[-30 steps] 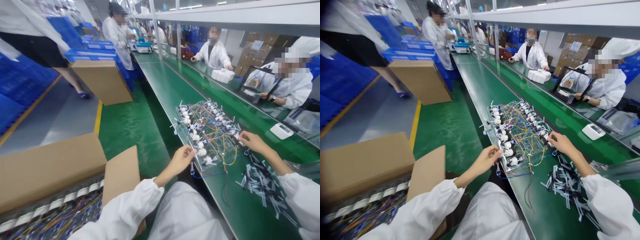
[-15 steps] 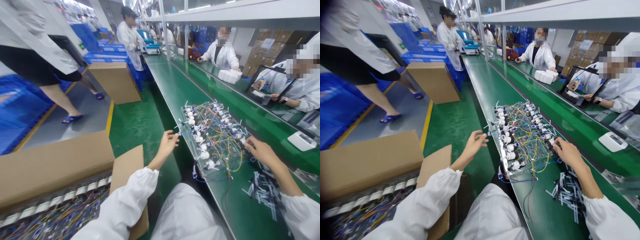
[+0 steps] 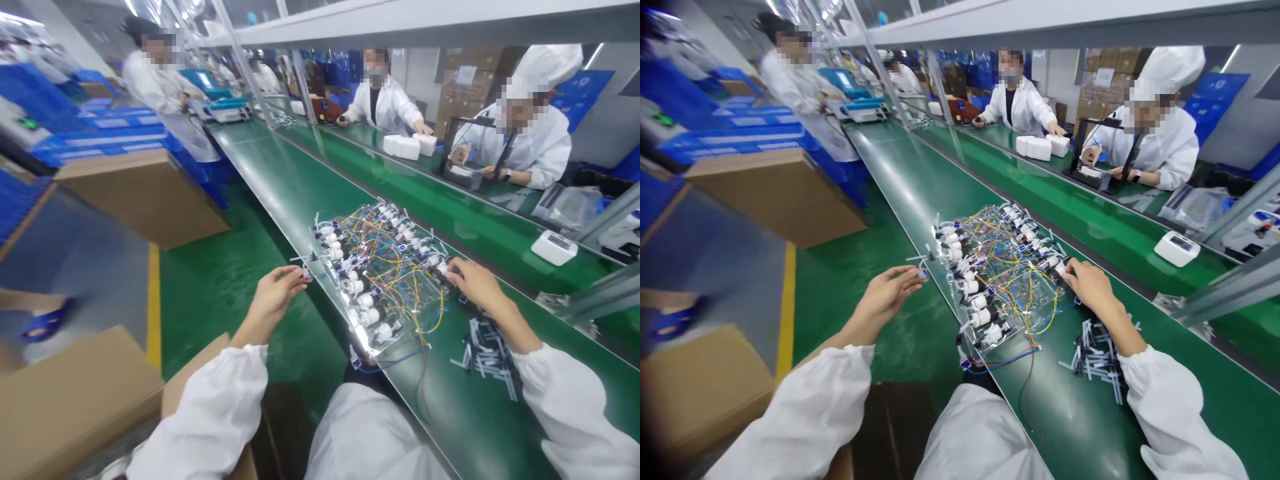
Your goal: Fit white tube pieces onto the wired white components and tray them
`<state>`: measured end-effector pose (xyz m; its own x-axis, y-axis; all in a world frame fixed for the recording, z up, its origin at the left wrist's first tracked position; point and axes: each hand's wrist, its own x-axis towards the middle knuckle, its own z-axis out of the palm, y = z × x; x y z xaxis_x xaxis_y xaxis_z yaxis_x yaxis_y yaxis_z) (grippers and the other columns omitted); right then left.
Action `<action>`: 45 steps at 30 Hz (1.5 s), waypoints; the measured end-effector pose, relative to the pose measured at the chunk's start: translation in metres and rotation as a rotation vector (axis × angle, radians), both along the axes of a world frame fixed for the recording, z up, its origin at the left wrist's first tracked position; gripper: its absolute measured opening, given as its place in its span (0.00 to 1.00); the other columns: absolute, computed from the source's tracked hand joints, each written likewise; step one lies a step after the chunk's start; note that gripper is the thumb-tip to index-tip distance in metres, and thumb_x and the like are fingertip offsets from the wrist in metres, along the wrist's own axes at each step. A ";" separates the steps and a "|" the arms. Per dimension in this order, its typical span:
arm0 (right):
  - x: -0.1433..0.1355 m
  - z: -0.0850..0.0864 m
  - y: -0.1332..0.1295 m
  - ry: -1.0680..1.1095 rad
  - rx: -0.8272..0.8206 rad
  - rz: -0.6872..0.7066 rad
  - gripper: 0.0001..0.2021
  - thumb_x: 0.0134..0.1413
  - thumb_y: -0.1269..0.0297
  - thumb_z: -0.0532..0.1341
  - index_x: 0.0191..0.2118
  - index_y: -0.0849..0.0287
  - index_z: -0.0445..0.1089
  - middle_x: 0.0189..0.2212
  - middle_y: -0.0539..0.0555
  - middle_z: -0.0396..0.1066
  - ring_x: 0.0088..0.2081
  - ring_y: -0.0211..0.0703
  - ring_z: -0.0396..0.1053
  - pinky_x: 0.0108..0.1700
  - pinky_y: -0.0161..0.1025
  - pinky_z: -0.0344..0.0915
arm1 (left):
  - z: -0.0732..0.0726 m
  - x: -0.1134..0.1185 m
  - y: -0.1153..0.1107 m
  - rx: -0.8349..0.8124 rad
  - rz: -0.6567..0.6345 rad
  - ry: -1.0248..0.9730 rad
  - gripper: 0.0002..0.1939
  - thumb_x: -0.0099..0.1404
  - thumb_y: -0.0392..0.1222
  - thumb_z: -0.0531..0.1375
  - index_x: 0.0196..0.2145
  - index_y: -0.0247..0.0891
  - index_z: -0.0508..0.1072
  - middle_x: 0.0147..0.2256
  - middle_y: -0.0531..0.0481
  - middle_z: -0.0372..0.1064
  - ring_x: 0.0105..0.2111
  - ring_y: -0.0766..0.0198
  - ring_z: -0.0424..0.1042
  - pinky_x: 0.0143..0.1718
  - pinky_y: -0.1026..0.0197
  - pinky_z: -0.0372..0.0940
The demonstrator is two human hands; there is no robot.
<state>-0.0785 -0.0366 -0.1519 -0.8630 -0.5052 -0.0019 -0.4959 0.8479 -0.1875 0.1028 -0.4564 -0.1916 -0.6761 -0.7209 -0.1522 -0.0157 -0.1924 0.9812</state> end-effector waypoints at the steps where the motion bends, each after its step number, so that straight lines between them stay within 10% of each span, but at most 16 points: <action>1: 0.000 -0.001 0.000 -0.001 -0.003 -0.002 0.10 0.71 0.54 0.57 0.48 0.51 0.70 0.44 0.56 0.78 0.45 0.52 0.75 0.40 0.39 0.60 | 0.005 -0.002 -0.003 -0.003 -0.012 0.010 0.15 0.53 0.36 0.71 0.37 0.33 0.72 0.30 0.46 0.76 0.31 0.60 0.79 0.33 0.62 0.71; 14: -0.003 -0.015 0.004 0.036 -0.037 0.005 0.11 0.71 0.52 0.54 0.46 0.51 0.69 0.42 0.56 0.77 0.42 0.53 0.75 0.37 0.40 0.60 | 0.053 -0.050 0.028 -0.522 -0.318 0.032 0.28 0.58 0.36 0.68 0.57 0.39 0.76 0.47 0.41 0.80 0.49 0.51 0.77 0.54 0.52 0.69; 23: -0.003 -0.017 0.002 0.031 -0.041 -0.017 0.10 0.70 0.54 0.56 0.48 0.52 0.65 0.46 0.59 0.77 0.44 0.57 0.76 0.37 0.41 0.61 | 0.015 -0.004 0.018 -0.635 -0.211 -0.104 0.23 0.59 0.40 0.67 0.53 0.41 0.75 0.36 0.47 0.79 0.37 0.53 0.79 0.47 0.53 0.71; 31: 0.003 -0.013 0.000 0.007 -0.117 -0.102 0.23 0.70 0.51 0.57 0.62 0.57 0.53 0.49 0.66 0.77 0.46 0.61 0.78 0.38 0.43 0.65 | -0.003 0.013 0.031 -0.439 -0.156 -0.073 0.34 0.61 0.43 0.67 0.63 0.38 0.65 0.50 0.37 0.77 0.53 0.49 0.78 0.55 0.48 0.71; 38: 0.001 -0.011 -0.001 -0.073 -0.111 -0.099 0.27 0.71 0.52 0.56 0.67 0.60 0.52 0.53 0.69 0.76 0.52 0.67 0.77 0.46 0.48 0.68 | -0.019 0.049 0.086 -0.321 0.001 -0.068 0.35 0.62 0.60 0.66 0.59 0.37 0.66 0.59 0.32 0.68 0.54 0.49 0.74 0.50 0.50 0.74; 45: 0.005 0.001 0.001 -0.197 -0.109 -0.039 0.32 0.68 0.53 0.58 0.70 0.66 0.55 0.57 0.74 0.74 0.58 0.68 0.73 0.55 0.52 0.67 | -0.015 0.065 0.128 -0.141 -0.170 -0.106 0.43 0.56 0.72 0.66 0.55 0.34 0.69 0.49 0.37 0.72 0.36 0.54 0.79 0.36 0.51 0.77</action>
<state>-0.0733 -0.0359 -0.1509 -0.8704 -0.4777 -0.1194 -0.4076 0.8351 -0.3694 0.1678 -0.3289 -0.2067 -0.7749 -0.6176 -0.1349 -0.1408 -0.0393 0.9893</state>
